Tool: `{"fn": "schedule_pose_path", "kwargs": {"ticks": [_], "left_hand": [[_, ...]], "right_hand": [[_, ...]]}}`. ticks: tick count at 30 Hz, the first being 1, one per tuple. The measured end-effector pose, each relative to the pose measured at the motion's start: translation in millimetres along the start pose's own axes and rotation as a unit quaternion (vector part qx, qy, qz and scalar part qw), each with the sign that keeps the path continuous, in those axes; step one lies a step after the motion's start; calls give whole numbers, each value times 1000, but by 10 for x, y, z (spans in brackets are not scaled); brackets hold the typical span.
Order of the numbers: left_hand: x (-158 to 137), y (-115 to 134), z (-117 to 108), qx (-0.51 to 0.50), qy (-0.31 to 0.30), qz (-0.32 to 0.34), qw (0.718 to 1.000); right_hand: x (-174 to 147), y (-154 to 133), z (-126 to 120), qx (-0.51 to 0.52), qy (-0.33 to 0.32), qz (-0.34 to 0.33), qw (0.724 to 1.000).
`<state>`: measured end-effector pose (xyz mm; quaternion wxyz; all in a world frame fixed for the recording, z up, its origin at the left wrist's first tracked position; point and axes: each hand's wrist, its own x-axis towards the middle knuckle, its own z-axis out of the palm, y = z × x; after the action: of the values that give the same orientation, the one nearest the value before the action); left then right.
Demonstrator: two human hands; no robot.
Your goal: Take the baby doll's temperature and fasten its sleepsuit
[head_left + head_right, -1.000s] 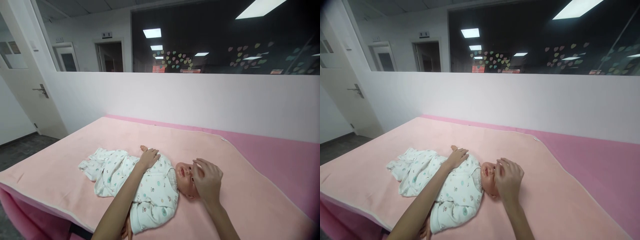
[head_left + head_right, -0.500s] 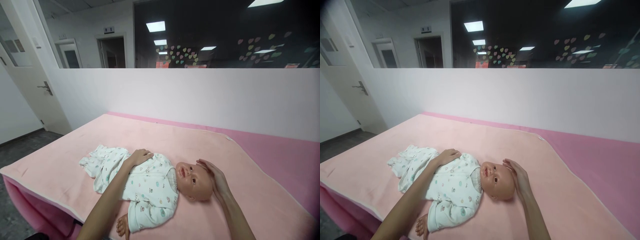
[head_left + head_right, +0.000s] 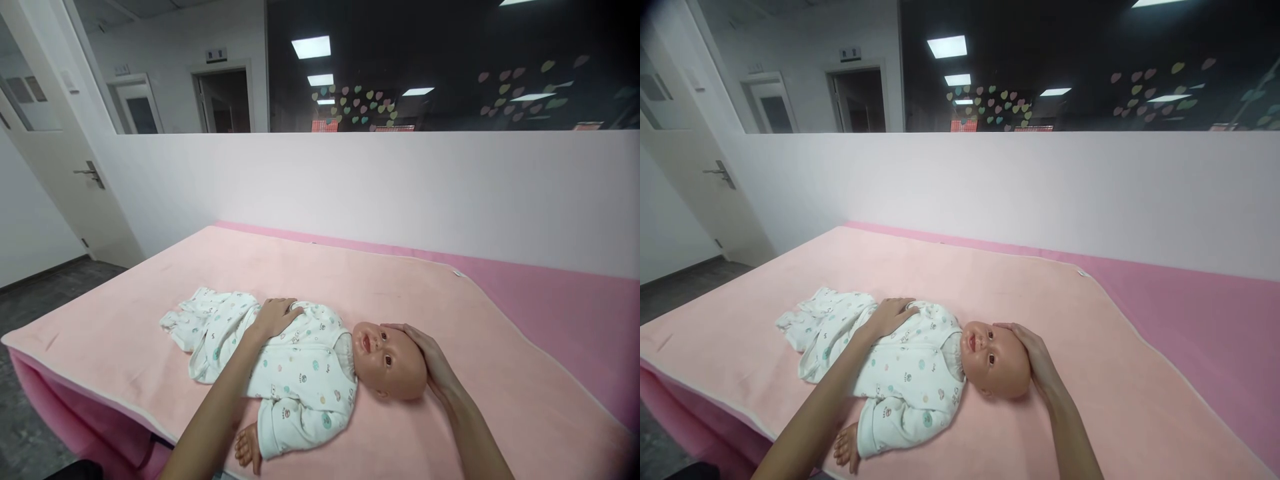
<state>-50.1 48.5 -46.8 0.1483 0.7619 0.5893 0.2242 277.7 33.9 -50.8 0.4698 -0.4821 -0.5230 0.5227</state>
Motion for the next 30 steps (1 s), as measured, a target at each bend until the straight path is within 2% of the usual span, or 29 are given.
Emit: {"fn": "schedule_pose_path", "kwargs": {"ticks": [8, 13, 17, 22, 30], "left_hand": [[-38, 23, 1, 18, 3, -2, 1000], [-31, 3, 13, 19, 5, 1, 1000], [-29, 0, 20, 11, 7, 5, 1000], [-54, 9, -14, -9, -3, 2, 1000], [-116, -65, -109, -60, -94, -23, 994]], "right_hand": [[-7, -32, 21, 88, 70, -15, 994], [-15, -17, -1, 56, -24, 30, 998], [-27, -23, 1, 52, -38, 41, 997], [-4, -4, -19, 57, 11, 10, 998], [60, 54, -81, 130, 73, -38, 988]]}}
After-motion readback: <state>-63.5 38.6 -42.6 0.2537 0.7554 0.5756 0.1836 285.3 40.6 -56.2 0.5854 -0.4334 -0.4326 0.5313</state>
